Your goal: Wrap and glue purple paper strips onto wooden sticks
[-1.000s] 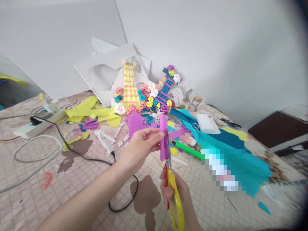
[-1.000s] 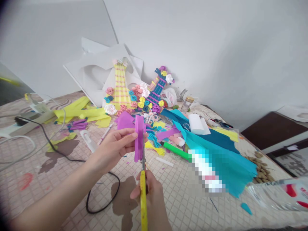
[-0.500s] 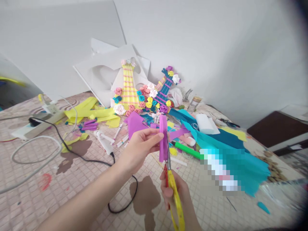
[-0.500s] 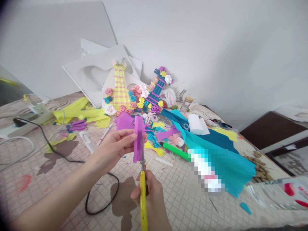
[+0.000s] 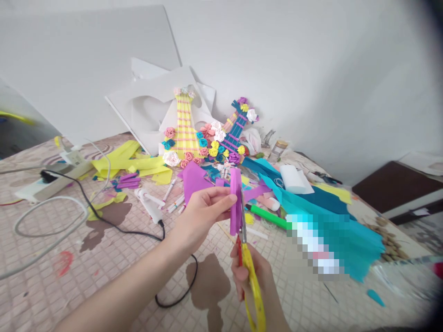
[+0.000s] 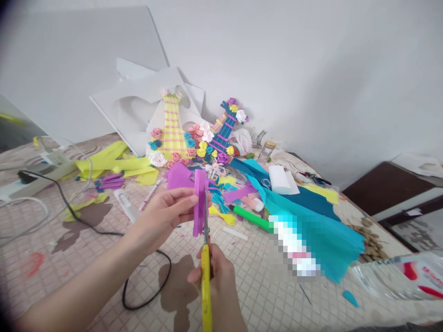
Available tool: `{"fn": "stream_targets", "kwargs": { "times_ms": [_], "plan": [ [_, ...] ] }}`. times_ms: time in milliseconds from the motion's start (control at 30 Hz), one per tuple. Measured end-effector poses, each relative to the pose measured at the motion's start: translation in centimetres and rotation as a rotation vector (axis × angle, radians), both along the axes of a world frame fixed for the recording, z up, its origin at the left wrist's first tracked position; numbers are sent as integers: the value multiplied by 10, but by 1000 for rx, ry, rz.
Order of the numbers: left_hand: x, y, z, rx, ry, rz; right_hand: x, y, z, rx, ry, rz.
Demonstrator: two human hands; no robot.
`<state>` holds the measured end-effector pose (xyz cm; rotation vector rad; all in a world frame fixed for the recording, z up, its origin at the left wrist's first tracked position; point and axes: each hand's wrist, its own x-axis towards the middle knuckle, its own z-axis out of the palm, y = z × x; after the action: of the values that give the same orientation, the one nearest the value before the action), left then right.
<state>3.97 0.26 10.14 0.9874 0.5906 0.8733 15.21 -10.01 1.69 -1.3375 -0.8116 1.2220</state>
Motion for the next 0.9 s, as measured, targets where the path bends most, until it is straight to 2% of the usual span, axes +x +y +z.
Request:
{"fn": "stream_targets", "kwargs": {
  "times_ms": [167,533,667,833,900],
  "plan": [
    [0,0,-1,-2,-14,2,-2,0,-1,-3,-15,3],
    [1,-1,0,6,19,-12,6,3,-14,15,68,50],
    [2,-2,-2,14,47,-5,4,1,-11,-19,133,57],
    [2,-2,-1,15,58,-12,2,1,-5,26,48,-4],
    [1,-2,0,15,65,-11,3,2,-3,3,51,16]
  ]
}}
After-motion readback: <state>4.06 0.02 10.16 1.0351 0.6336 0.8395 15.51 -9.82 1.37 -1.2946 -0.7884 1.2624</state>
